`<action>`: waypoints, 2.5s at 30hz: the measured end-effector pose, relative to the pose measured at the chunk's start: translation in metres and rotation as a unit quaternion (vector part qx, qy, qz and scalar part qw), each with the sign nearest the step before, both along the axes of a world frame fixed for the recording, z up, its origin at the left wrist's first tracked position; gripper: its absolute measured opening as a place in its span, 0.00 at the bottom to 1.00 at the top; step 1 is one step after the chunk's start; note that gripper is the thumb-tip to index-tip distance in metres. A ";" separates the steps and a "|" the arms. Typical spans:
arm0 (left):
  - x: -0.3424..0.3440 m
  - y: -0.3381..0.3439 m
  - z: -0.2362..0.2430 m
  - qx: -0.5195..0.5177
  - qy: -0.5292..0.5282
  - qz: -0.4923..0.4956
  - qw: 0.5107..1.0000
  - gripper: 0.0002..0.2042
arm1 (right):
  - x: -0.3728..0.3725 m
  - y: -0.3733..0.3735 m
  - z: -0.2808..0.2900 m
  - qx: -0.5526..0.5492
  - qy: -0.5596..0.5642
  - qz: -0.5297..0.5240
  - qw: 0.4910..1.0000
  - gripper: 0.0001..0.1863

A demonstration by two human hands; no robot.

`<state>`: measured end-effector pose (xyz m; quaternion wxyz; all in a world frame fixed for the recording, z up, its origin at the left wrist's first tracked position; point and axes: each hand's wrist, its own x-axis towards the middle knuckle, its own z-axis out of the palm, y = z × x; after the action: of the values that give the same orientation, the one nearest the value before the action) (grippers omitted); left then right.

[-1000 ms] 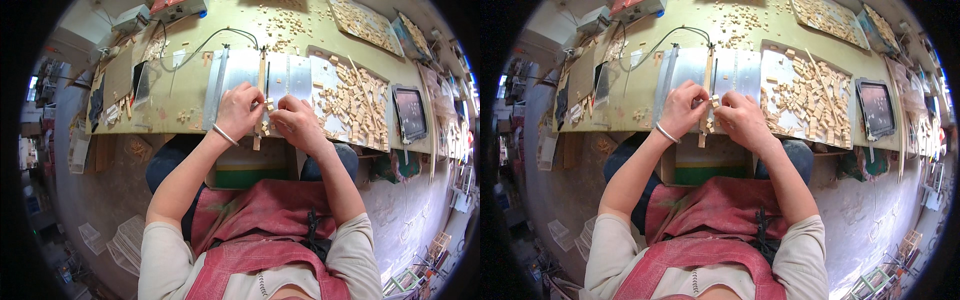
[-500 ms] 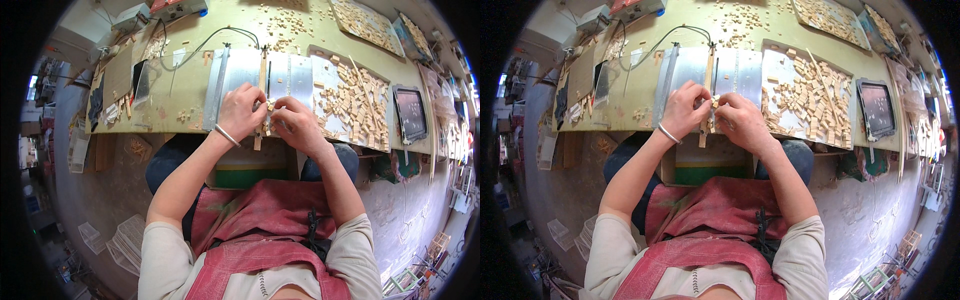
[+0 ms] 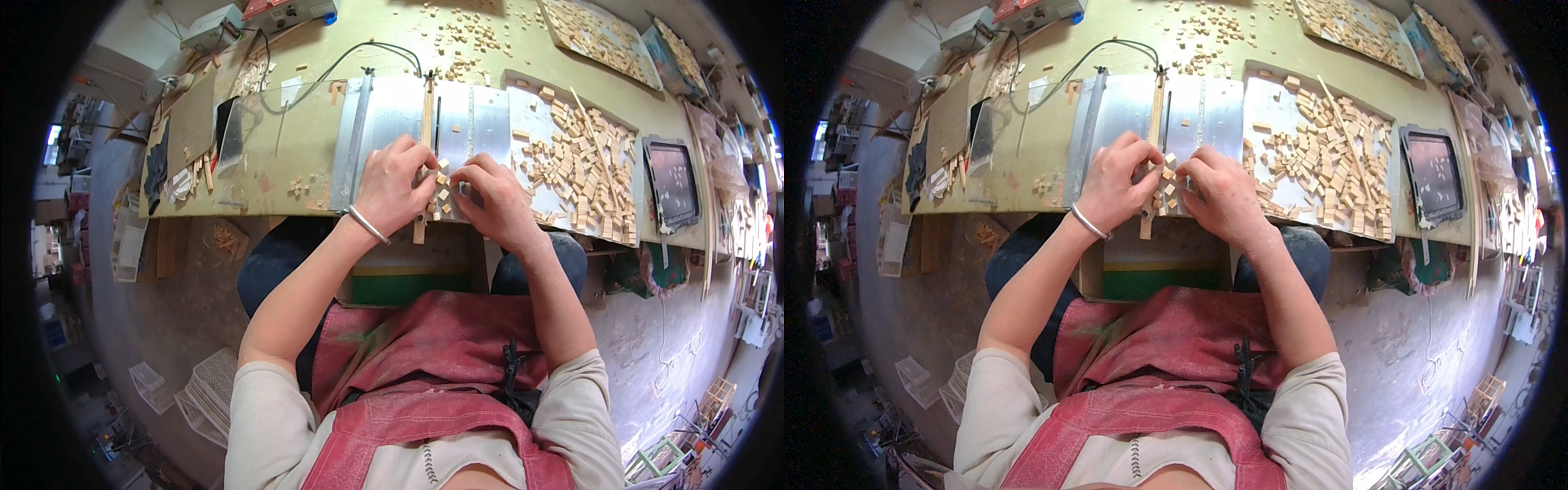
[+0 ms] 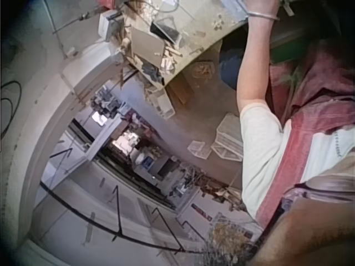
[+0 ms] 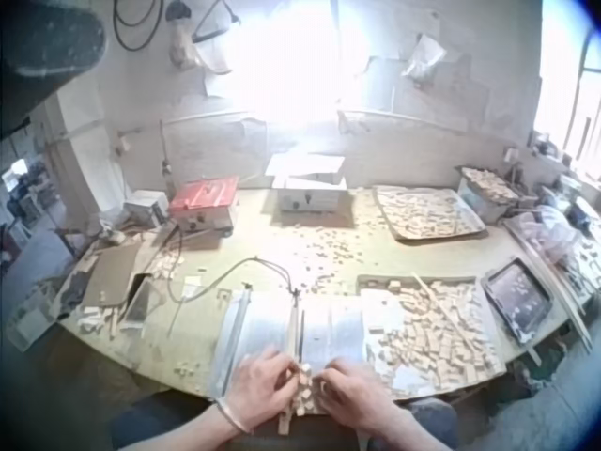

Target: The person sits on the floor and uses a table saw to cut small wooden pieces one at a time. They feed each piece through the blade, then place the cut pieces into a pile on the table.

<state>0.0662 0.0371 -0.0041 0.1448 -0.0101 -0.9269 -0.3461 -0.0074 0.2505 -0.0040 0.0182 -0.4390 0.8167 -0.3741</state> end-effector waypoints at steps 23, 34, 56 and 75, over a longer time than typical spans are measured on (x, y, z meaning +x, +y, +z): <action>0.016 0.013 0.014 -0.099 -0.069 0.020 0.992 0.16 | 0.005 -0.010 -0.013 -0.067 -0.054 0.007 0.996 0.07; 0.022 0.022 0.014 -0.117 -0.014 0.046 0.992 0.13 | 0.008 -0.012 -0.012 -0.060 -0.003 -0.009 0.998 0.09; 0.022 0.032 0.010 -0.084 0.001 0.076 0.994 0.21 | 0.005 -0.018 -0.004 -0.025 0.019 -0.102 0.994 0.06; 0.020 0.028 0.010 -0.099 -0.026 0.056 0.993 0.21 | -0.004 -0.031 -0.014 -0.055 -0.010 -0.097 0.994 0.03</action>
<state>0.0867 0.0653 0.0056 0.1379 0.0365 -0.9592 -0.2441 -0.0116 0.2198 -0.0177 -0.0342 -0.3539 0.8336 -0.4228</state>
